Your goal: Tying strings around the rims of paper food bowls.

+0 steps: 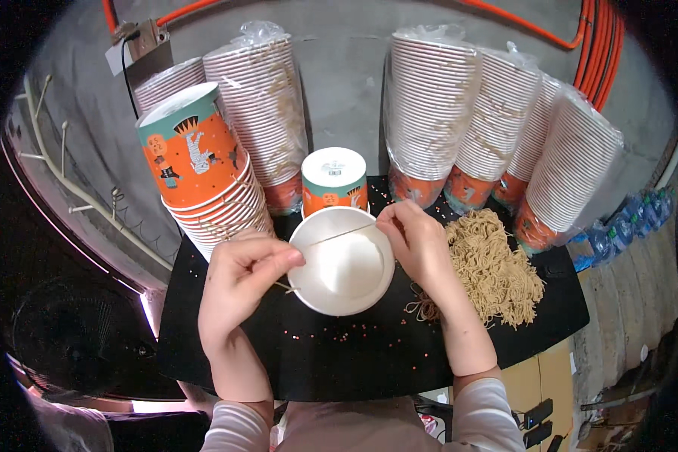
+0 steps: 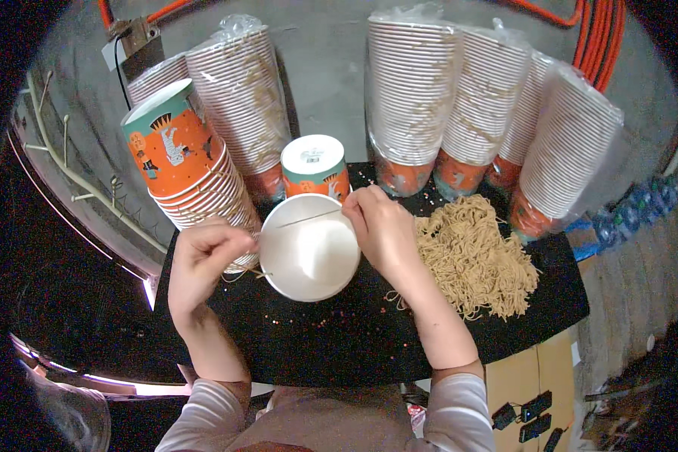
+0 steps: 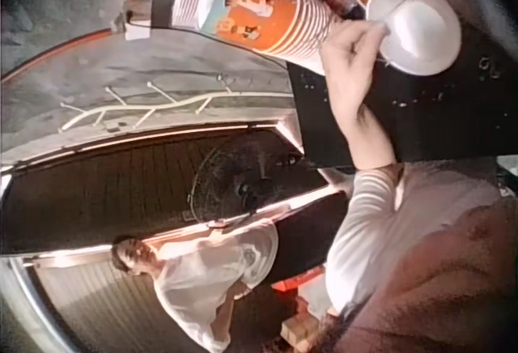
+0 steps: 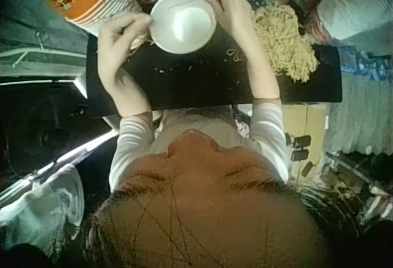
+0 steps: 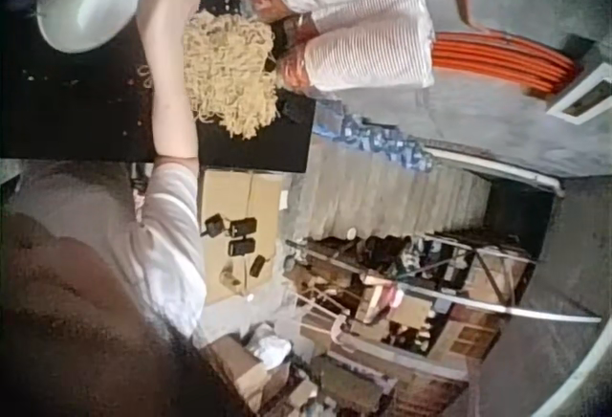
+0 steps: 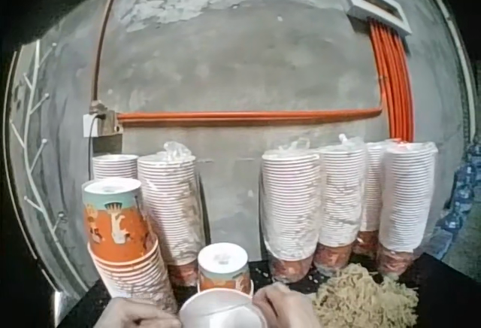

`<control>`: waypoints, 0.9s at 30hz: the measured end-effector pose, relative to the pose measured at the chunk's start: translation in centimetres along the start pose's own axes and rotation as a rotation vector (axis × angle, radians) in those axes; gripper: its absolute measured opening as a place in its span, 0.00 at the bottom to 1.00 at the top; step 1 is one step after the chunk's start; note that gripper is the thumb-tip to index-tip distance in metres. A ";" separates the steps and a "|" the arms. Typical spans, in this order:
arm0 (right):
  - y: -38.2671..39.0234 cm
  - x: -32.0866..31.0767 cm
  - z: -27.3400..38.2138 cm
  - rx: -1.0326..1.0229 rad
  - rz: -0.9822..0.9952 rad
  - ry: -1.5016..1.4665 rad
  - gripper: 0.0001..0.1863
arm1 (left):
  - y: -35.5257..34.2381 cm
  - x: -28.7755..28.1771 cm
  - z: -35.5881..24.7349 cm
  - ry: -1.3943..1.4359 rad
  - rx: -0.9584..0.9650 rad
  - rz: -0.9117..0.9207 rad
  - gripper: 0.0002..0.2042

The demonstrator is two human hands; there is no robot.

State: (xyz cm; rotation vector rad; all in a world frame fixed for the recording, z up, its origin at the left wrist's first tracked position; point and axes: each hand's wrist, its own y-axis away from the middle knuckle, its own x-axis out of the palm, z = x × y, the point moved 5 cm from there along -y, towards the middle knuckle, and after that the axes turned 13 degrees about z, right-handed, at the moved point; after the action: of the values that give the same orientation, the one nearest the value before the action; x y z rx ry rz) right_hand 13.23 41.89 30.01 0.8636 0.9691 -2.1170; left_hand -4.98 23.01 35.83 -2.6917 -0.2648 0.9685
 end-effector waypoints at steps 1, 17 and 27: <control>-0.3 -0.2 0.3 0.016 0.091 -0.140 0.13 | 0.1 -0.1 -0.1 0.159 0.036 -0.117 0.07; 0.9 12.7 -4.1 0.054 0.859 -1.624 0.55 | 3.8 -2.2 -0.8 0.891 0.958 -0.688 0.16; 0.4 5.2 3.2 0.148 0.780 -1.812 0.63 | 1.5 0.7 -3.3 0.397 0.906 0.076 0.04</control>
State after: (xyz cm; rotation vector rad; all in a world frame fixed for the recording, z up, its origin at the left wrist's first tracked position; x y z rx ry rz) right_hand 9.61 37.69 27.45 -0.6553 -0.4526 -1.3594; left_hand -2.18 21.19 37.40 -1.9728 0.2969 0.3861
